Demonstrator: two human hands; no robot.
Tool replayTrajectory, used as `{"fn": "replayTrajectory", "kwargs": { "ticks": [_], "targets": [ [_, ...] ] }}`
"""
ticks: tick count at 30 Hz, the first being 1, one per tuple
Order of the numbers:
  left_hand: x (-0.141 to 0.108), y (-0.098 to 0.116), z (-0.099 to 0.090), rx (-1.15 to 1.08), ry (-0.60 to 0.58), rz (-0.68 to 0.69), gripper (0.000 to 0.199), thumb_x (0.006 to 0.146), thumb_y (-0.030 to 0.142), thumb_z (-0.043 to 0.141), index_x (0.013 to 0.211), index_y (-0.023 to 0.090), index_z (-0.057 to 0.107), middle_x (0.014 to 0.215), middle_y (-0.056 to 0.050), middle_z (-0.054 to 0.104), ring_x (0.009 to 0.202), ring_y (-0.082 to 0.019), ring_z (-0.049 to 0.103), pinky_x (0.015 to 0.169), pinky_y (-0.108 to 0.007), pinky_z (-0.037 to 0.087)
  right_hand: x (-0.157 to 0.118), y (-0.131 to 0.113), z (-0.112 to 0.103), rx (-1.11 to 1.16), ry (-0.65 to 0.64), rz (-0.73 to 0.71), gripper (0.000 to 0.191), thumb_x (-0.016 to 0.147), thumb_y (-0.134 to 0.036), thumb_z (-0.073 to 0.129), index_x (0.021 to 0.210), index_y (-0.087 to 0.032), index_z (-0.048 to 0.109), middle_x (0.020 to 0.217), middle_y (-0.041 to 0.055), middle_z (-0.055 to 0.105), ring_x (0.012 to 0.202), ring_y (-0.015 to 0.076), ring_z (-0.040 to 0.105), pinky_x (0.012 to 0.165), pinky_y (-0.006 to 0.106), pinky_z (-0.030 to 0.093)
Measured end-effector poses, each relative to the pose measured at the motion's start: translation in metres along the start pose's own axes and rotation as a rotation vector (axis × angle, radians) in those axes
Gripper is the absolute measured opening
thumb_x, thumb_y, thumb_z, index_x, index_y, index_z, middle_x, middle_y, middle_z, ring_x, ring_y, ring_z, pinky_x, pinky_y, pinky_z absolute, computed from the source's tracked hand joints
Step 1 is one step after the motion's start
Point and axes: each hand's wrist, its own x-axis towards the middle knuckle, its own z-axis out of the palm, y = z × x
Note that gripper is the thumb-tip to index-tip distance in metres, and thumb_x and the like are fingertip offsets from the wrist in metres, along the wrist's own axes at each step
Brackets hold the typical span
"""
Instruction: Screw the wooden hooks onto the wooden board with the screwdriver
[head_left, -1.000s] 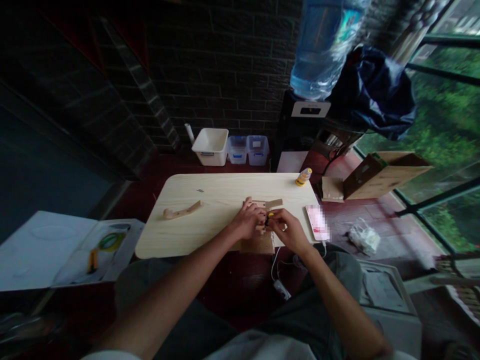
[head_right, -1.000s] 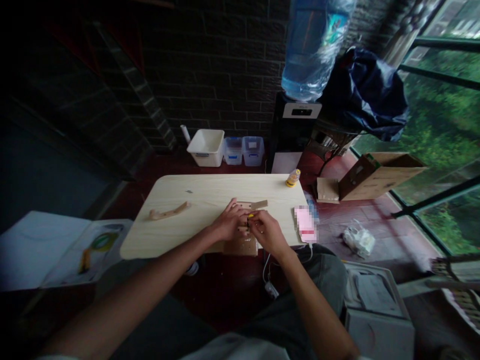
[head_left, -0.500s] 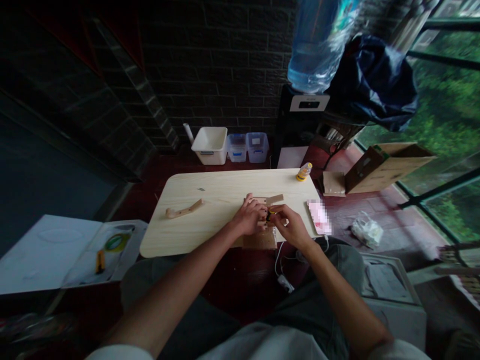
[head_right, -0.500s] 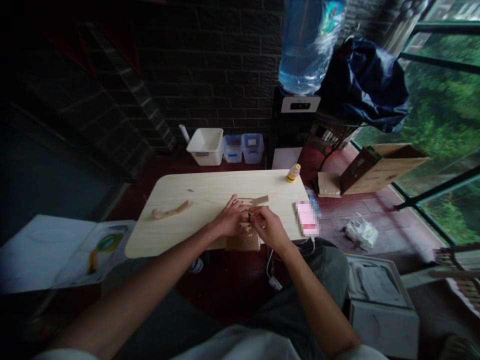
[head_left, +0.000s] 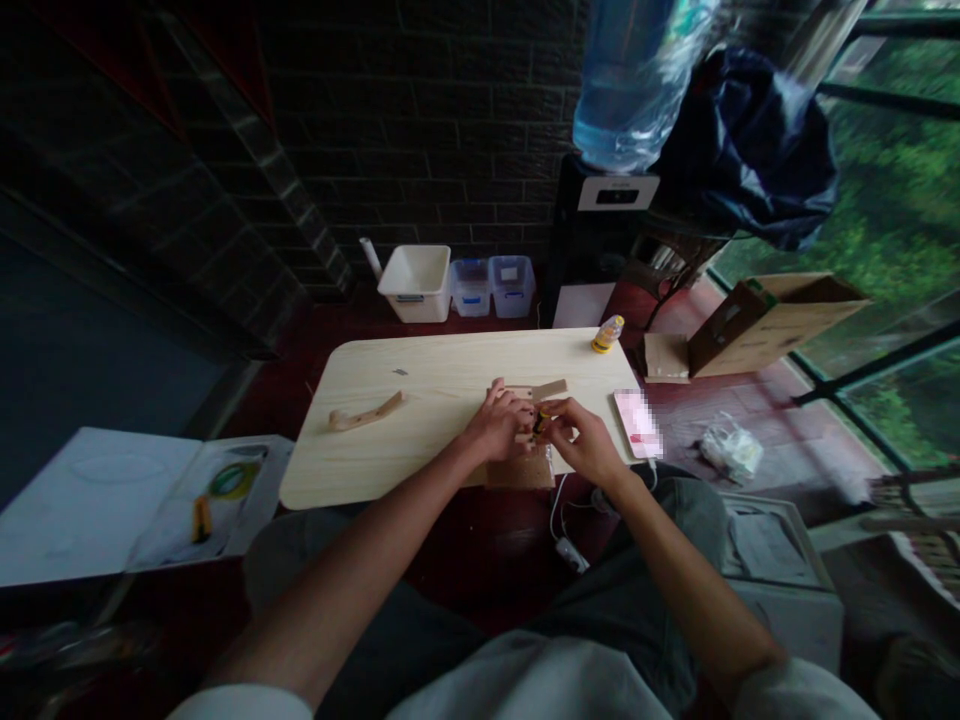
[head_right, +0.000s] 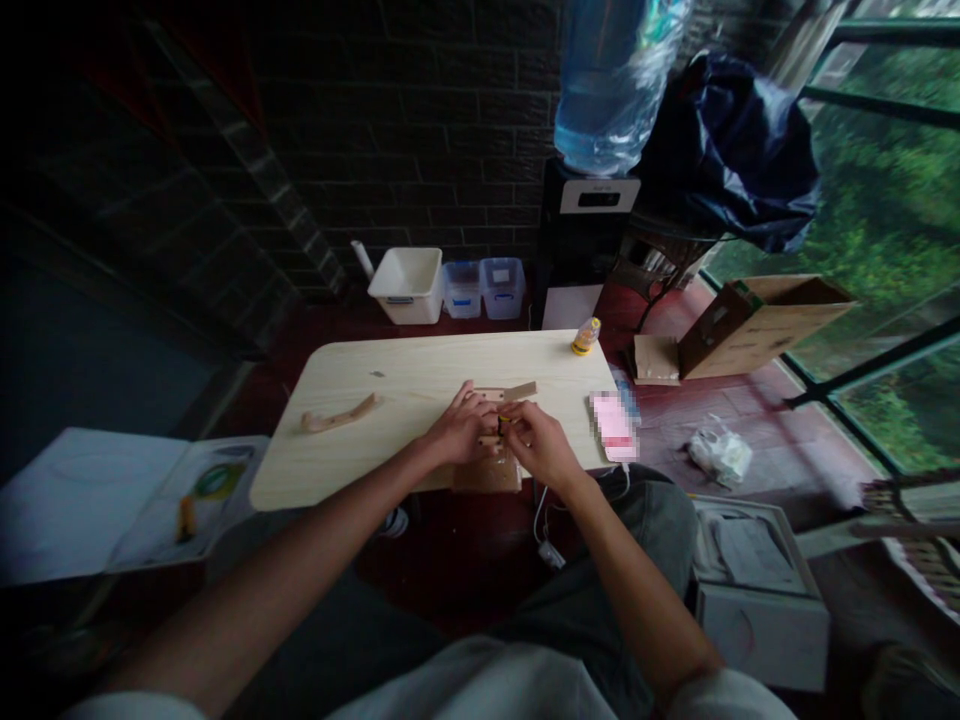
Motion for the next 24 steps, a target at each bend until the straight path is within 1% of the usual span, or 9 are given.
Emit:
{"fn": "replayTrajectory", "kwargs": {
  "ticks": [3, 7, 10, 13, 15, 17, 20, 22, 24],
  "targets": [
    [0.0004, 0.0000, 0.0009, 0.002, -0.004, 0.003, 0.028, 0.079, 0.045, 0.078, 0.102, 0.031, 0.075, 0.128, -0.002, 0.067, 0.125, -0.029, 0.053, 0.128, -0.065, 0.004, 0.0008, 0.0031, 0.0020, 0.009, 0.016, -0.003, 0.008, 0.098, -0.027, 0.059, 0.105, -0.024, 0.062, 0.113, 0.0084, 0.072, 0.087, 0.0195, 0.072, 0.073, 0.032, 0.056],
    [0.0005, 0.0002, 0.0012, 0.011, 0.000, 0.001, 0.028, 0.080, 0.046, 0.077, 0.103, 0.031, 0.075, 0.130, -0.001, 0.067, 0.124, -0.029, 0.054, 0.129, -0.064, 0.003, -0.0004, 0.0061, 0.0050, 0.005, 0.045, -0.014, 0.009, 0.097, -0.029, 0.061, 0.105, -0.024, 0.063, 0.110, 0.0087, 0.072, 0.089, 0.0205, 0.072, 0.072, 0.032, 0.056],
    [0.0003, 0.0002, 0.0007, 0.005, 0.008, 0.002, 0.029, 0.079, 0.047, 0.078, 0.102, 0.030, 0.075, 0.129, -0.002, 0.067, 0.125, -0.029, 0.053, 0.129, -0.064, 0.002, -0.0012, 0.0050, 0.0039, -0.004, 0.049, -0.028, 0.008, 0.096, -0.027, 0.061, 0.102, -0.023, 0.062, 0.114, 0.0098, 0.072, 0.089, 0.0203, 0.071, 0.072, 0.032, 0.056],
    [0.0003, 0.0008, -0.0002, -0.019, 0.003, 0.009, 0.026, 0.080, 0.048, 0.077, 0.099, 0.031, 0.075, 0.130, 0.000, 0.067, 0.126, -0.029, 0.053, 0.129, -0.064, 0.003, -0.0005, 0.0019, 0.0002, -0.017, 0.032, -0.041, 0.006, 0.095, -0.024, 0.060, 0.100, -0.023, 0.061, 0.122, 0.0109, 0.071, 0.091, 0.0200, 0.071, 0.075, 0.032, 0.056],
    [0.0004, 0.0015, -0.0008, -0.025, 0.000, 0.007, 0.024, 0.081, 0.048, 0.076, 0.098, 0.030, 0.074, 0.130, 0.001, 0.067, 0.126, -0.029, 0.053, 0.129, -0.064, 0.004, 0.0003, 0.0004, -0.0016, -0.015, 0.018, -0.042, 0.006, 0.094, -0.023, 0.059, 0.100, -0.023, 0.061, 0.121, 0.0099, 0.072, 0.090, 0.0196, 0.071, 0.077, 0.033, 0.057],
    [0.0004, 0.0021, -0.0013, -0.019, -0.004, 0.003, 0.024, 0.081, 0.047, 0.077, 0.098, 0.030, 0.074, 0.129, 0.000, 0.067, 0.125, -0.029, 0.053, 0.129, -0.064, 0.004, 0.0008, 0.0000, -0.0017, -0.009, 0.020, -0.046, 0.005, 0.095, -0.024, 0.059, 0.099, -0.024, 0.062, 0.115, 0.0086, 0.072, 0.091, 0.0198, 0.071, 0.078, 0.033, 0.057],
    [0.0003, 0.0026, -0.0018, -0.006, -0.007, 0.005, 0.026, 0.081, 0.047, 0.077, 0.100, 0.030, 0.074, 0.130, 0.000, 0.067, 0.125, -0.029, 0.053, 0.129, -0.064, 0.004, 0.0000, 0.0014, 0.0011, -0.009, 0.053, -0.050, 0.005, 0.096, -0.026, 0.061, 0.099, -0.024, 0.063, 0.110, 0.0084, 0.072, 0.097, 0.0218, 0.070, 0.080, 0.034, 0.058],
    [0.0002, 0.0029, -0.0021, 0.003, -0.002, 0.010, 0.028, 0.080, 0.047, 0.077, 0.102, 0.030, 0.074, 0.128, -0.001, 0.067, 0.125, -0.029, 0.053, 0.129, -0.064, 0.004, -0.0017, 0.0026, 0.0035, 0.000, 0.073, -0.039, 0.005, 0.096, -0.027, 0.062, 0.100, -0.024, 0.063, 0.112, 0.0093, 0.071, 0.099, 0.0222, 0.071, 0.080, 0.034, 0.059],
    [0.0002, 0.0032, -0.0025, 0.011, -0.001, 0.012, 0.028, 0.081, 0.048, 0.077, 0.102, 0.030, 0.074, 0.127, -0.002, 0.068, 0.124, -0.029, 0.053, 0.128, -0.064, 0.005, -0.0040, 0.0032, 0.0054, 0.013, 0.071, -0.023, 0.006, 0.097, -0.028, 0.061, 0.101, -0.024, 0.063, 0.120, 0.0107, 0.070, 0.094, 0.0208, 0.072, 0.077, 0.034, 0.059]
  ]
}}
